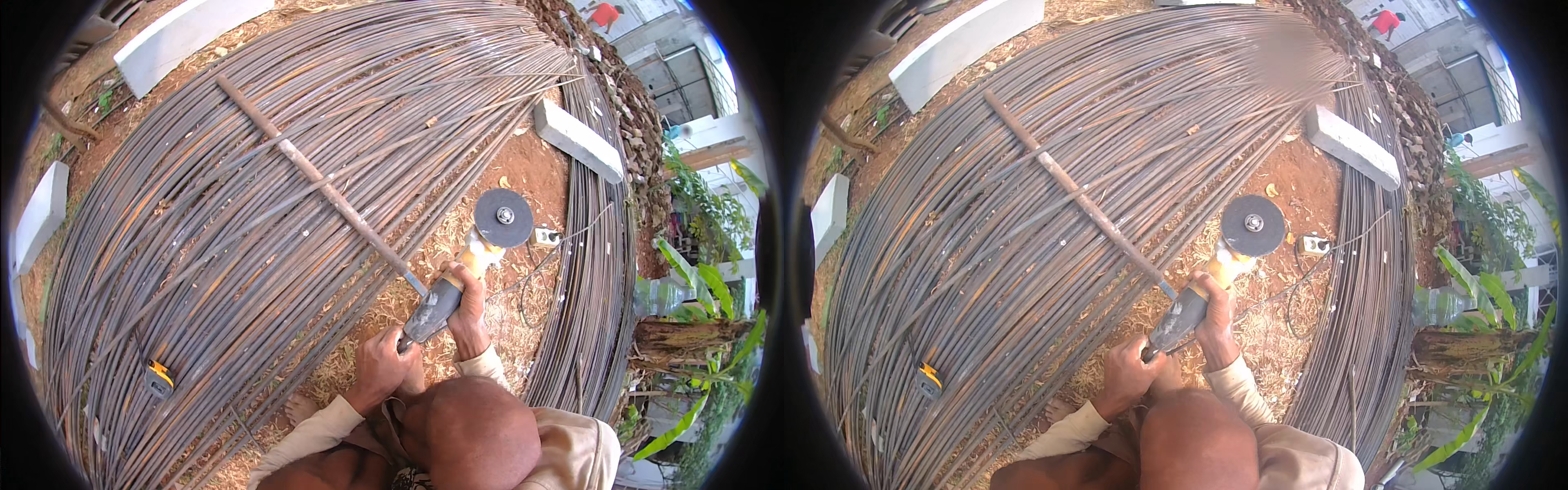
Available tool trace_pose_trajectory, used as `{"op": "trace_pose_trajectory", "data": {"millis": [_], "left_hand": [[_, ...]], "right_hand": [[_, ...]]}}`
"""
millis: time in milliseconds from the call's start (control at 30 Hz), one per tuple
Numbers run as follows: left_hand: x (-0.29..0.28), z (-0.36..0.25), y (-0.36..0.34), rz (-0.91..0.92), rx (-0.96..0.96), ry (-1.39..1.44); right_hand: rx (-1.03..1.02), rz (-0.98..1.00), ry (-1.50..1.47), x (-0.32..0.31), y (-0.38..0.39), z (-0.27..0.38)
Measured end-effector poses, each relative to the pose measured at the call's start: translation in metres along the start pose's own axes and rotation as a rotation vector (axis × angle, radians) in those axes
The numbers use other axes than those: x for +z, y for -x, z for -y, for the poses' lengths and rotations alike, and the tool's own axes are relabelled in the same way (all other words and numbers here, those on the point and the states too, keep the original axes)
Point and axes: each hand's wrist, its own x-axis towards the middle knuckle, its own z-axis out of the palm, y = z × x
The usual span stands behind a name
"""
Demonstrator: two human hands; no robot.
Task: The person measures a bundle of steel rods with a tape measure, then uses an angle grinder to cut a single rod. They repeat the process of measuring and cutting multiple rods from the bundle.
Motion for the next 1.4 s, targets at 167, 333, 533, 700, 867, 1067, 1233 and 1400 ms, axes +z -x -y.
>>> {"op": "trace_pose_trajectory", "data": {"millis": [167, 333, 533, 700, 867, 1067, 1233, 1400], "left_hand": [[-0.002, 0.000, -0.001, 0.021, 0.078, -0.093], [-0.002, 0.003, -0.003, -0.103, 0.114, -0.058], [0.001, 0.015, -0.001, -0.139, 0.083, -0.016], [0.008, 0.010, -0.004, -0.129, -0.020, 0.066], [0.013, 0.009, -0.002, -0.116, -0.027, 0.042], [0.021, 0.012, 0.000, -0.117, 0.047, 0.001], [0.017, 0.011, -0.004, -0.142, 0.085, 0.023], [0.024, 0.014, -0.003, -0.127, 0.085, 0.021]], "right_hand": [[0.056, 0.013, 0.022, -0.003, 0.004, 0.000], [0.129, 0.006, -0.093, 0.000, 0.002, -0.007], [0.093, 0.097, -0.082, 0.001, -0.004, -0.016], [0.063, 0.023, -0.063, 0.011, -0.005, -0.015], [0.188, 0.011, -0.072, 0.006, -0.012, -0.017], [0.125, -0.016, -0.128, -0.002, -0.024, -0.027], [0.072, -0.022, -0.119, 0.000, -0.025, -0.030], [0.079, -0.037, -0.174, -0.009, -0.025, -0.028]]}}
